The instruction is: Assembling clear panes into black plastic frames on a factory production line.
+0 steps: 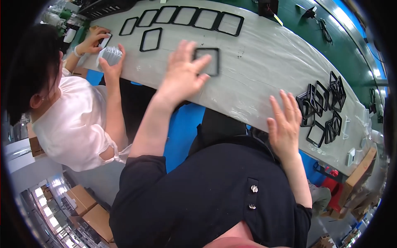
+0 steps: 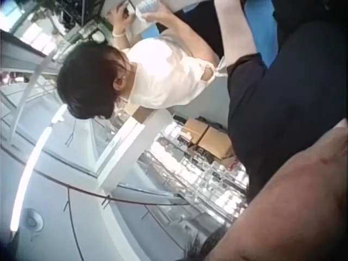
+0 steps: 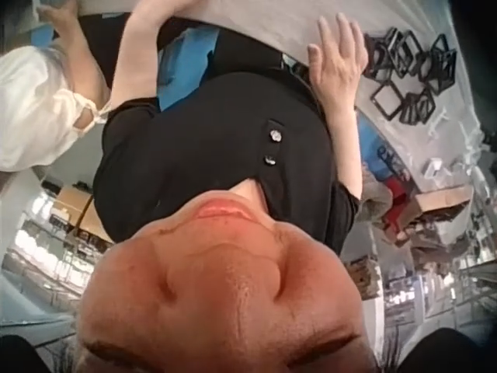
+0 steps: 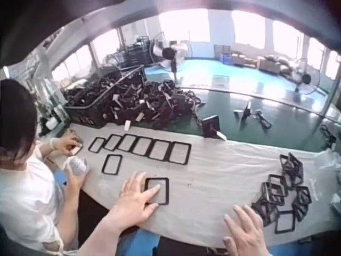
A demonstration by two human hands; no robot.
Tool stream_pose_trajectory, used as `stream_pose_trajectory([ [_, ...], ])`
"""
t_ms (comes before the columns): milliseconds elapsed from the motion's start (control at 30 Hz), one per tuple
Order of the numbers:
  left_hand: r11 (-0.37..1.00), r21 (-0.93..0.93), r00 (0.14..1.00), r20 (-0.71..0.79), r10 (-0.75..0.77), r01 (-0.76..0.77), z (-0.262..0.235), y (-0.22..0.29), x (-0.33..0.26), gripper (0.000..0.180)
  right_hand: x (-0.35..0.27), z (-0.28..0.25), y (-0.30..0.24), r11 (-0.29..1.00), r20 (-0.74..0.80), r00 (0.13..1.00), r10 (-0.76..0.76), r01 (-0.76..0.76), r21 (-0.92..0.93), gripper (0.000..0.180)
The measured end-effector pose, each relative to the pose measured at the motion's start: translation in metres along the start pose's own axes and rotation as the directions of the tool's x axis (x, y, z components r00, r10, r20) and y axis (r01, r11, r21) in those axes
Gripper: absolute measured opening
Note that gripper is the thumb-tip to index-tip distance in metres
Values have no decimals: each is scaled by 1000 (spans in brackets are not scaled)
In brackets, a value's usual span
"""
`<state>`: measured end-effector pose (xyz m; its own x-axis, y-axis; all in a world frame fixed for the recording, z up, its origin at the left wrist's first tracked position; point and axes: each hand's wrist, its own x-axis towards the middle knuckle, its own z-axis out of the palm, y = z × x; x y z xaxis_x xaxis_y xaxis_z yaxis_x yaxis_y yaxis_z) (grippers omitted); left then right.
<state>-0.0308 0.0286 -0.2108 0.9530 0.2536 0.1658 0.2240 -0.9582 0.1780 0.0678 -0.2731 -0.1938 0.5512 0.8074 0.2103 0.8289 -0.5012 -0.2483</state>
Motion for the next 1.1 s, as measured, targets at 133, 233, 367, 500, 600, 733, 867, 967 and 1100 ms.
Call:
stream_pose_trajectory([
  [133,989,9,987,62,-149,148,2,-77,15,50,-20,-22,11,995,-108,990,90,-86,43,44],
  [233,989,97,989,89,-119,111,-6,-113,36,59,-37,-31,17,991,-103,986,134,-130,42,43],
  [367,967,231,991,-110,-81,105,-7,-159,36,49,-66,-45,58,973,-240,944,225,-208,95,36],
  [500,939,-266,921,-375,108,-219,-14,7,69,37,-113,-76,130,825,-463,709,531,-557,93,25],
  [600,842,-347,910,-181,373,-414,4,116,64,35,-139,-86,186,721,-481,568,668,-654,227,23],
  [733,756,-398,844,-100,527,-519,22,194,70,35,-131,-88,254,666,-430,541,723,-711,225,34],
  [867,712,-393,791,-74,607,-583,37,227,126,42,-123,-75,300,554,-357,501,788,-830,59,61],
  [967,746,-432,786,124,606,-507,51,235,152,55,-122,-76,308,535,-217,523,824,-845,-5,66],
  [1100,747,-520,735,294,611,-413,46,239,162,59,-133,-79,320,549,-217,504,836,-759,351,48],
])
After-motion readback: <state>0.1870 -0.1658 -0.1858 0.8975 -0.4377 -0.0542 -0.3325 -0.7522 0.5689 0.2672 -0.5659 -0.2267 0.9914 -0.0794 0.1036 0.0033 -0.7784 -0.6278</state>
